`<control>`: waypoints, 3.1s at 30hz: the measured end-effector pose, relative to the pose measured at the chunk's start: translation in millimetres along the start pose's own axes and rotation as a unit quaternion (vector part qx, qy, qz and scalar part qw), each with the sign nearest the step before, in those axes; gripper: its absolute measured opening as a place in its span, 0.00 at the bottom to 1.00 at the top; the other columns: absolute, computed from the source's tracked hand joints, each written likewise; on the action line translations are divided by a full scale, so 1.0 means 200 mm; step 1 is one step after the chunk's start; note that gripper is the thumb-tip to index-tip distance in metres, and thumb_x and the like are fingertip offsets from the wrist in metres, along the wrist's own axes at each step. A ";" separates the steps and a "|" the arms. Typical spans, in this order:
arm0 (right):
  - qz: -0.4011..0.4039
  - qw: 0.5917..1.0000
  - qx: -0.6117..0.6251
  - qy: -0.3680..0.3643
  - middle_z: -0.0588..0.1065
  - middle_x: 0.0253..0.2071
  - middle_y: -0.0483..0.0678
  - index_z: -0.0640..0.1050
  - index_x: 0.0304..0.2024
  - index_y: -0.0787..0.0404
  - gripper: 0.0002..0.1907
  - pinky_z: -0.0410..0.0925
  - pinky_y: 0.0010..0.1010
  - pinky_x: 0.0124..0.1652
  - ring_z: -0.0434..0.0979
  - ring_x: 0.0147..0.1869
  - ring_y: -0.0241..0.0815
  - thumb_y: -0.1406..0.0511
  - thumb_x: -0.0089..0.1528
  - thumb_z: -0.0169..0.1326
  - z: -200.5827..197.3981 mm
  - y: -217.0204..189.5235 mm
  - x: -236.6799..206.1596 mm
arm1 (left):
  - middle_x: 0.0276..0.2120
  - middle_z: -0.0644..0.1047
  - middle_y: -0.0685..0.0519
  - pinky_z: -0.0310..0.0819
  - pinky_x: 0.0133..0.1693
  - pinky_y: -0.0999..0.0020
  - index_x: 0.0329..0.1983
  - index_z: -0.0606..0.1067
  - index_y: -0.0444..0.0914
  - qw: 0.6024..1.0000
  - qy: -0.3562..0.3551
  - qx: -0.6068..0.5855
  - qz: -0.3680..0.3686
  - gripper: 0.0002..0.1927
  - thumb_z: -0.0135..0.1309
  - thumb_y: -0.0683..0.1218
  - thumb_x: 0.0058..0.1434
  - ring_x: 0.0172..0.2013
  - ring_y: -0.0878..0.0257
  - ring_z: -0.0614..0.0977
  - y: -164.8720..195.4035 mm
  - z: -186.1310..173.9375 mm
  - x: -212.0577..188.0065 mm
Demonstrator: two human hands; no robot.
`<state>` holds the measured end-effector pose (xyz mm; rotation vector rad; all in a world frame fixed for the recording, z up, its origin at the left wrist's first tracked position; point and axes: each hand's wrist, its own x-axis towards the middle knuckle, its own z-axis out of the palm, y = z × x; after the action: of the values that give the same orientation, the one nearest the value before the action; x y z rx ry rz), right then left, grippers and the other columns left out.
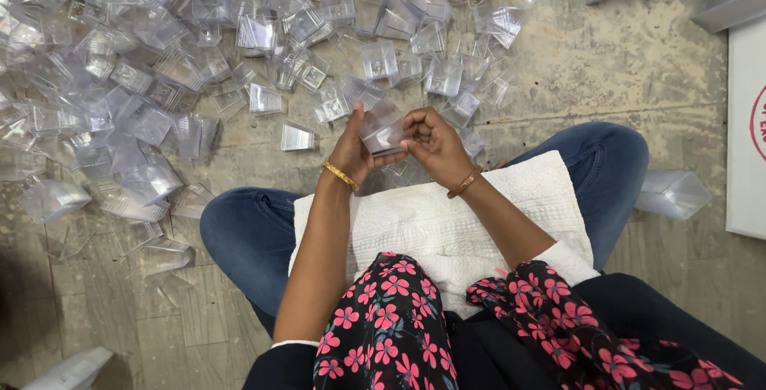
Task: The person sits on the floor among a large scatter of small clear plastic cups and stacks them one at a time into nested columns by hand, placing finished stacks aside near cartons.
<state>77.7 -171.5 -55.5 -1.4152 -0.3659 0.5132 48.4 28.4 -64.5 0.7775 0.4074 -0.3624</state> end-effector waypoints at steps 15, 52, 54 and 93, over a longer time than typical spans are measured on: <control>0.014 0.998 -0.052 0.028 0.78 0.54 0.51 0.73 0.57 0.69 0.16 0.72 0.28 0.60 0.79 0.60 0.39 0.77 0.67 0.49 -0.04 -0.05 0.02 | 0.52 0.78 0.38 0.83 0.47 0.56 0.65 0.68 0.33 0.999 0.028 0.006 0.025 0.38 0.37 0.68 0.69 0.49 0.49 0.85 0.00 0.00 0.02; 0.231 0.921 -0.305 0.076 0.70 0.65 0.40 0.79 0.58 0.53 0.17 0.77 0.31 0.52 0.80 0.54 0.41 0.66 0.67 0.51 -0.16 -0.08 0.12 | 0.43 0.81 0.52 0.70 0.53 0.69 0.45 0.72 0.42 0.960 0.058 0.251 0.114 0.17 0.56 0.58 0.64 0.48 0.66 0.80 -0.08 -0.03 0.06; -0.051 0.822 -0.555 0.118 0.72 0.59 0.55 0.73 0.62 0.60 0.27 0.67 0.46 0.63 0.71 0.64 0.56 0.70 0.59 0.63 -0.27 -0.08 0.21 | 0.41 0.81 0.51 0.70 0.53 0.68 0.45 0.73 0.41 0.963 0.058 0.218 0.149 0.18 0.57 0.58 0.65 0.46 0.66 0.80 -0.09 -0.06 0.10; 0.089 0.994 0.007 -0.055 0.68 0.63 0.47 0.65 0.66 0.64 0.38 0.70 0.34 0.63 0.68 0.70 0.39 0.77 0.55 0.64 -0.36 -0.14 0.01 | 0.41 0.80 0.56 0.69 0.53 0.70 0.52 0.78 0.37 0.951 -0.045 0.276 0.130 0.20 0.51 0.55 0.69 0.46 0.68 0.78 -0.05 -0.05 0.07</control>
<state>121.8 -232.1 -37.3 -1.4167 -0.3236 0.7402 53.2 26.6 -82.6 1.3410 0.1078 -0.2633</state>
